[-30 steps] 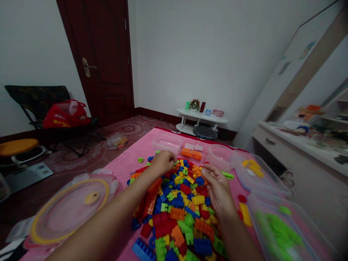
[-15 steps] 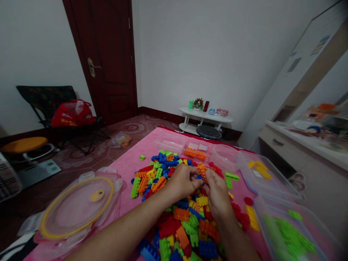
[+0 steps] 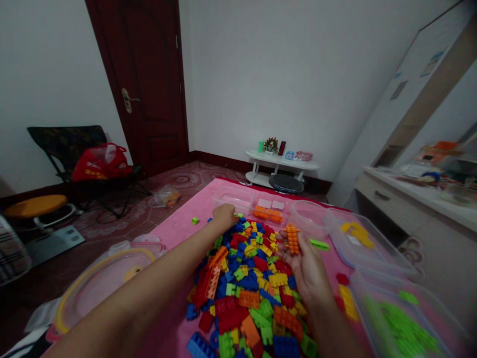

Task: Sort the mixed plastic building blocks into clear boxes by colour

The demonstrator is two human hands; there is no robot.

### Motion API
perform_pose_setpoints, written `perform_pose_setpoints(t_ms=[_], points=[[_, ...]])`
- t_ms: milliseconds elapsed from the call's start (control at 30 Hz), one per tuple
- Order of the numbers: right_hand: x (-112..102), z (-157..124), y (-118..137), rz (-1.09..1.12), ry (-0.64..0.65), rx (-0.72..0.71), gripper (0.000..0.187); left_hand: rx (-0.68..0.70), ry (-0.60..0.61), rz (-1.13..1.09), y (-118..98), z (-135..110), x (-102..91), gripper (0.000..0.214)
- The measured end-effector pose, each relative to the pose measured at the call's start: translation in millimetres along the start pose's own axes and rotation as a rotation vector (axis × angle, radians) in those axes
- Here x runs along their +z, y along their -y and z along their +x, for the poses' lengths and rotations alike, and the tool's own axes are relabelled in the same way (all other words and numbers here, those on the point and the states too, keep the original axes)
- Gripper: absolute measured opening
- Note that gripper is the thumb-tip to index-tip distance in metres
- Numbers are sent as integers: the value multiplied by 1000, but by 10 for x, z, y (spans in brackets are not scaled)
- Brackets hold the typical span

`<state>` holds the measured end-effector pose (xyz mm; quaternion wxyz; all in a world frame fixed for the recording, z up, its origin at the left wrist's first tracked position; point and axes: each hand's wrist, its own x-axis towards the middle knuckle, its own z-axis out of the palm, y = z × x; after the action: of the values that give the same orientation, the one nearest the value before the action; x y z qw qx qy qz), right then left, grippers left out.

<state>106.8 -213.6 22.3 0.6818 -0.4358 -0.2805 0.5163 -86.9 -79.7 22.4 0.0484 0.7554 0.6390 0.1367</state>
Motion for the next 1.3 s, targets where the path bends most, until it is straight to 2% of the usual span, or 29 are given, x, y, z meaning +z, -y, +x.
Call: perform_pose_setpoints(t_ms=[100, 167, 233, 333, 367, 467, 567, 667, 733, 800, 867, 933, 1000, 1067, 1167, 1300], points=[[11, 5, -58, 74, 39, 54, 33, -27, -9, 4, 50, -2, 55, 21], [21, 7, -96, 141, 60, 109, 28, -11, -52, -13, -2, -106, 20, 23], [43, -5, -127, 197, 66, 182, 20, 95, -114, -112, -130, -292, -49, 26], [106, -56, -151, 299, 83, 321, 11, 419, -204, -439, -392, -669, -133, 26], [132, -79, -152, 351, 94, 357, 11, 480, -216, -501, -472, -797, -142, 25], [202, -148, -151, 496, 112, 412, 15, 555, -196, -569, -617, -1093, -107, 22], [228, -192, -154, 518, 68, 420, 14, 565, -181, -571, -603, -1206, -32, 20], [207, -120, -104, 456, -67, 380, 15, 491, -226, -609, -485, -1156, 7, 27], [203, 54, 0, 375, -144, 315, 17, 413, -283, -650, -383, -1073, -10, 27], [242, 347, 156, 218, -161, 218, 21, 341, -347, -701, -281, -986, -57, 22], [329, 728, 320, -47, -118, 132, 27, 280, -401, -768, -197, -920, -115, 20], [435, 1129, 442, -124, -137, 77, 31, 246, -418, -827, -137, -885, -165, 19], [517, 1471, 488, -209, -151, 45, 32, 230, -415, -863, -99, -873, -198, 19], [548, 1702, 453, -321, -169, 26, 33, 219, -415, -875, -72, -871, -216, 19], [504, 1810, 293, -486, -213, -74, 36, 202, -433, -878, -26, -861, -226, 19], [369, 1640, 101, -663, -157, -246, 36, 186, -448, -873, 42, -831, -231, 19]])
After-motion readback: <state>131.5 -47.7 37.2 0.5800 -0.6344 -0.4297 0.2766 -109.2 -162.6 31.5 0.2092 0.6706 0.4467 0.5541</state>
